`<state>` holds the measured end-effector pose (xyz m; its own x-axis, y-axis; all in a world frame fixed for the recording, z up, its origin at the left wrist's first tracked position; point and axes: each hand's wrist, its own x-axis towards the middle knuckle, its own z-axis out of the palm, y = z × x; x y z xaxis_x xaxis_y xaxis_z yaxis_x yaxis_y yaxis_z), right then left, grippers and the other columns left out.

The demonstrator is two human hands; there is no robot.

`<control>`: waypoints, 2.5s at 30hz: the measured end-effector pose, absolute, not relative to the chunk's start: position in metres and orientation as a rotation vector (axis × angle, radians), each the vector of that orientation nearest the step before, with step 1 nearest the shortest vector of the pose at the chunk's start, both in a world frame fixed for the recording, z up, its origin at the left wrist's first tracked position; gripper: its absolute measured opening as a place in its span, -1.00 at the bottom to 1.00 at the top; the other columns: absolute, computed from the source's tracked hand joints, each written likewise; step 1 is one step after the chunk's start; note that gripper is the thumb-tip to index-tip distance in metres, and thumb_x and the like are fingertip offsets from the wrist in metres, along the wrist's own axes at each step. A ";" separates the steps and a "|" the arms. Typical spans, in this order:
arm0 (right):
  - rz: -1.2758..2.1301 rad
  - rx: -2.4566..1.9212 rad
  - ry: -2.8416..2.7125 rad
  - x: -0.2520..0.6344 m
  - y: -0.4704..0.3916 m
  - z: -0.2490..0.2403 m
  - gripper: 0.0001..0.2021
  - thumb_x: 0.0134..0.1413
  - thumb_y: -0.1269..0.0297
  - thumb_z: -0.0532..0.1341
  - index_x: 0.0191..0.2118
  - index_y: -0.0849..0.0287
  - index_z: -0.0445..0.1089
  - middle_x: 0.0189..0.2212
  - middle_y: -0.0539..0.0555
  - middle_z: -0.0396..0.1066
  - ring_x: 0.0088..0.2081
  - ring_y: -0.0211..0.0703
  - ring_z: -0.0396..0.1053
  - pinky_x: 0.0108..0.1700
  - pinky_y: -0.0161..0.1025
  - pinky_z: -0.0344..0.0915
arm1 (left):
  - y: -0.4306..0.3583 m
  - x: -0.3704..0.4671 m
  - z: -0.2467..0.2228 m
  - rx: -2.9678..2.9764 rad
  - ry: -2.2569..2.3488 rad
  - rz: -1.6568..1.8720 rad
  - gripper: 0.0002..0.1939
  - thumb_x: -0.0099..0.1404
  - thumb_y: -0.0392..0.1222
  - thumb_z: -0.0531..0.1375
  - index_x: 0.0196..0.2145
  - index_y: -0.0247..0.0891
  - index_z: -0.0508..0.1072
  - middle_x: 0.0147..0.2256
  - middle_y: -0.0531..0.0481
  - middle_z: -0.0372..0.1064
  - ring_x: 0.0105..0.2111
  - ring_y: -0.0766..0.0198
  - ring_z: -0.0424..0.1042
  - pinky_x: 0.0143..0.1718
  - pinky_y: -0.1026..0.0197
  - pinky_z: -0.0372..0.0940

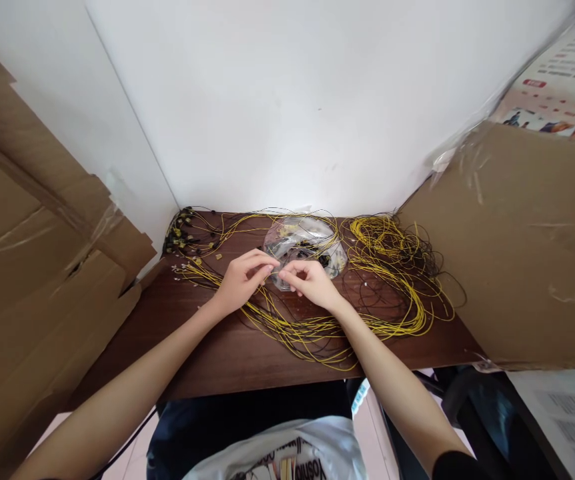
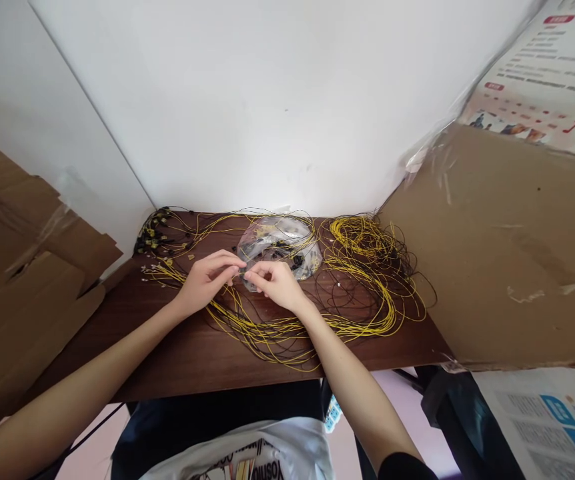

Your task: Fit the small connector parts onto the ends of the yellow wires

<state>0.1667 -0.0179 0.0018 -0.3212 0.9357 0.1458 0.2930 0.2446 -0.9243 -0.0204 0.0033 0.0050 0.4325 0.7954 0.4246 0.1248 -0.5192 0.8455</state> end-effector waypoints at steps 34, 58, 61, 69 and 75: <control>1.669 -1.164 -1.898 0.199 -0.017 0.016 -0.61 0.04 0.02 0.20 -0.29 0.32 0.49 -0.57 0.04 0.40 -0.60 -0.39 0.31 -0.62 -0.48 0.25 | 0.034 -0.046 0.011 0.911 0.820 1.536 -0.72 0.01 -0.33 0.28 -0.26 -0.32 0.42 -0.55 0.11 0.29 -0.54 0.45 0.29 -0.48 0.36 0.30; 1.729 -1.144 -1.854 0.228 -0.018 0.021 -0.66 -0.08 0.10 0.31 -0.29 0.31 0.52 -0.45 0.12 0.50 -0.46 -0.29 0.42 -0.37 -0.33 0.39 | 0.034 -0.049 0.014 1.023 0.920 1.486 -0.83 0.06 -0.30 0.26 -0.33 -0.31 0.42 -0.54 0.10 0.30 -0.61 0.47 0.27 -0.56 0.39 0.26; 1.652 -1.129 -1.836 0.222 -0.017 0.020 -0.65 -0.03 0.07 0.27 -0.29 0.31 0.51 -0.45 0.13 0.50 -0.46 -0.29 0.41 -0.37 -0.33 0.38 | 0.021 -0.038 0.011 1.508 1.042 1.450 -0.86 0.13 -0.23 0.22 -0.32 -0.32 0.44 -0.51 0.05 0.34 -0.58 0.41 0.30 -0.53 0.35 0.25; 1.642 -1.115 -1.962 0.217 -0.016 0.017 -0.62 0.02 0.03 0.22 -0.25 0.29 0.51 -0.50 0.08 0.47 -0.52 -0.32 0.35 -0.49 -0.39 0.28 | -0.008 -0.010 0.002 2.568 0.764 1.045 -0.73 0.33 -0.23 0.02 -0.08 -0.25 0.43 -0.32 -0.08 0.39 -0.31 0.28 0.35 -0.26 0.24 0.25; 1.422 -1.132 -2.118 0.211 -0.028 0.021 -0.69 0.09 0.12 0.18 -0.34 0.29 0.51 -0.50 0.06 0.45 -0.47 -0.26 0.34 -0.42 -0.33 0.28 | -0.016 0.003 -0.004 2.823 0.670 0.861 -0.70 0.37 -0.21 -0.03 -0.03 -0.27 0.38 -0.36 -0.06 0.35 -0.33 0.27 0.29 -0.33 0.25 0.25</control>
<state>0.2110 -0.0276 0.0206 -0.6205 0.7716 -0.1403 0.4218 0.1776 -0.8891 0.0027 -0.0163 -0.0041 0.7411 0.4442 0.5035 0.3787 -0.8958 0.2329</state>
